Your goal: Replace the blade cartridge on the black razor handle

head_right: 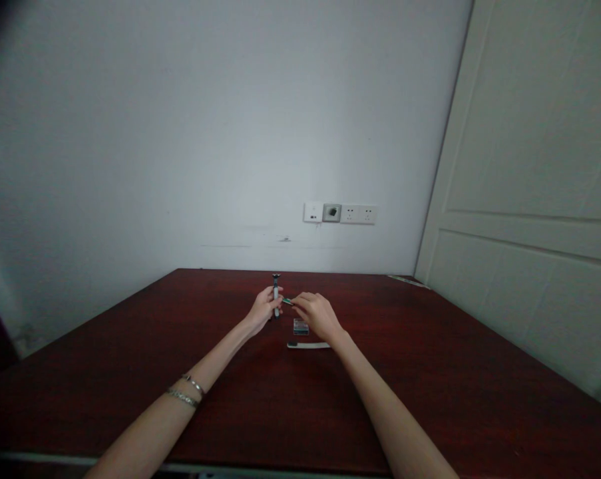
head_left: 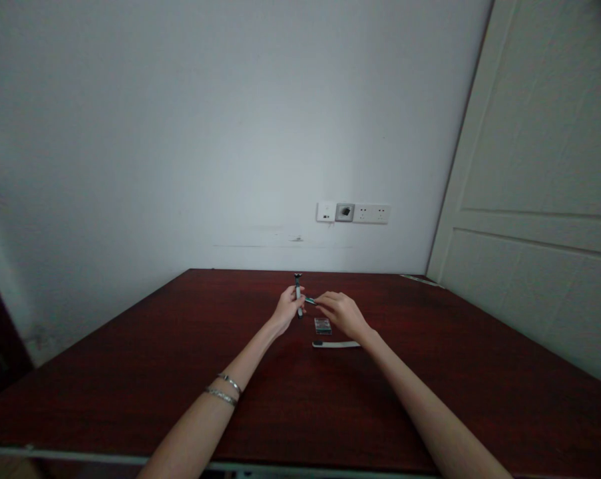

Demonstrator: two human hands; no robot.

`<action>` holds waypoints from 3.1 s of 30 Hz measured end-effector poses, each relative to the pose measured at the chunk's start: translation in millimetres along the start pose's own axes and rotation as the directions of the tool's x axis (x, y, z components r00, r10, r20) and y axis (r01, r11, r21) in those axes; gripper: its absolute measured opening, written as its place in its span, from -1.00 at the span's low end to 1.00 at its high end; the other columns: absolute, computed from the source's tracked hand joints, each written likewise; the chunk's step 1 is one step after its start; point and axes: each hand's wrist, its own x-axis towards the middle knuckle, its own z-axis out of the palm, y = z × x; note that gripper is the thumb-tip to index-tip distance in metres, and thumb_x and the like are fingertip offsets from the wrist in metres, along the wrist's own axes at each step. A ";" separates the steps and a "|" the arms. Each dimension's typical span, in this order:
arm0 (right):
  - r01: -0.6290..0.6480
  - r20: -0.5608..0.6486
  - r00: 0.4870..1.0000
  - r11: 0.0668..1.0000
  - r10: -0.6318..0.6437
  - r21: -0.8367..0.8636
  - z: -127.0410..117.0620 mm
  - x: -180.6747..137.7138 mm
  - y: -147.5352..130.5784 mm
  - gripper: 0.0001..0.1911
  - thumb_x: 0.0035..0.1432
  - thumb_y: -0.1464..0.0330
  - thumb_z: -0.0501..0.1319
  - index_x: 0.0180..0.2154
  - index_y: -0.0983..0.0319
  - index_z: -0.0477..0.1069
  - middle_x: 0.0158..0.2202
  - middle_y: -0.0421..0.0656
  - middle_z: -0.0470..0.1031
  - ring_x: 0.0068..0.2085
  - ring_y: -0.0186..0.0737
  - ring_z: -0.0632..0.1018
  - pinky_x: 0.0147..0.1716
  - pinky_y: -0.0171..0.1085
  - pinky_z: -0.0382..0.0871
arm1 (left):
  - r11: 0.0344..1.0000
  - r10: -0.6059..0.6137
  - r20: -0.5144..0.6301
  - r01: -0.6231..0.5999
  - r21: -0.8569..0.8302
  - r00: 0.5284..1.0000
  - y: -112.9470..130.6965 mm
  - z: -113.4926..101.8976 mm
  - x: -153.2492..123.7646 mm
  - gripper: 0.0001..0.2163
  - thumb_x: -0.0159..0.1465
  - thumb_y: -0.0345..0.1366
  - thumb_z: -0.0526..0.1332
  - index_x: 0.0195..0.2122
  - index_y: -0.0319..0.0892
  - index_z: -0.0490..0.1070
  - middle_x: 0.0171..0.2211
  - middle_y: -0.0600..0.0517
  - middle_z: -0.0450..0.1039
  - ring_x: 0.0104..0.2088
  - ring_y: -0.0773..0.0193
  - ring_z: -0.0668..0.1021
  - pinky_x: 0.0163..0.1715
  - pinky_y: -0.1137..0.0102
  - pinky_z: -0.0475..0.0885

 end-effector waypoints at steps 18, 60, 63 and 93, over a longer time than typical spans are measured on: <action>-0.362 -0.088 0.807 0.606 0.585 0.708 14.6 12.4 14.0 -0.62 0.01 0.15 0.19 -0.31 0.34 0.51 -0.44 -0.04 0.56 -0.40 -0.15 0.55 -0.41 -0.23 0.43 | 0.992 -0.028 -0.108 0.014 -0.129 0.994 2.8 -4.5 4.7 -0.75 0.19 -0.19 0.11 -0.22 -0.28 0.30 -0.52 0.06 0.34 -0.62 0.46 0.34 -0.66 0.54 0.29; -0.307 0.058 0.855 0.414 0.515 0.857 -3.8 35.4 17.0 -0.64 -0.16 0.17 0.31 -0.40 0.35 0.53 -0.55 -0.10 0.53 -0.52 -0.27 0.49 -0.47 -0.30 0.35 | 0.864 0.255 0.082 -0.265 0.428 0.963 2.5 18.0 -21.9 -0.84 0.06 -0.35 0.22 -0.43 -0.16 0.19 -0.57 0.12 0.41 -0.54 0.32 0.50 -0.51 0.47 0.32; -0.311 0.062 0.855 0.412 0.515 0.856 -3.6 35.4 17.2 -0.64 -0.17 0.17 0.31 -0.41 0.35 0.53 -0.56 -0.11 0.53 -0.52 -0.27 0.49 -0.47 -0.30 0.35 | 0.878 0.252 0.084 -0.264 0.400 0.964 1.5 18.0 -21.7 -0.84 0.06 -0.35 0.22 -0.43 -0.16 0.19 -0.57 0.13 0.40 -0.54 0.32 0.51 -0.53 0.48 0.32; -0.288 0.048 0.874 0.438 0.483 0.852 -2.0 39.9 17.3 -0.64 -0.18 0.13 0.30 -0.45 0.32 0.52 -0.57 -0.13 0.52 -0.52 -0.27 0.49 -0.48 -0.31 0.34 | 0.927 0.202 0.071 -0.214 0.309 0.977 0.9 19.8 -20.9 -0.82 0.05 -0.33 0.23 -0.41 -0.17 0.20 -0.55 0.10 0.44 -0.52 0.28 0.54 -0.48 0.43 0.39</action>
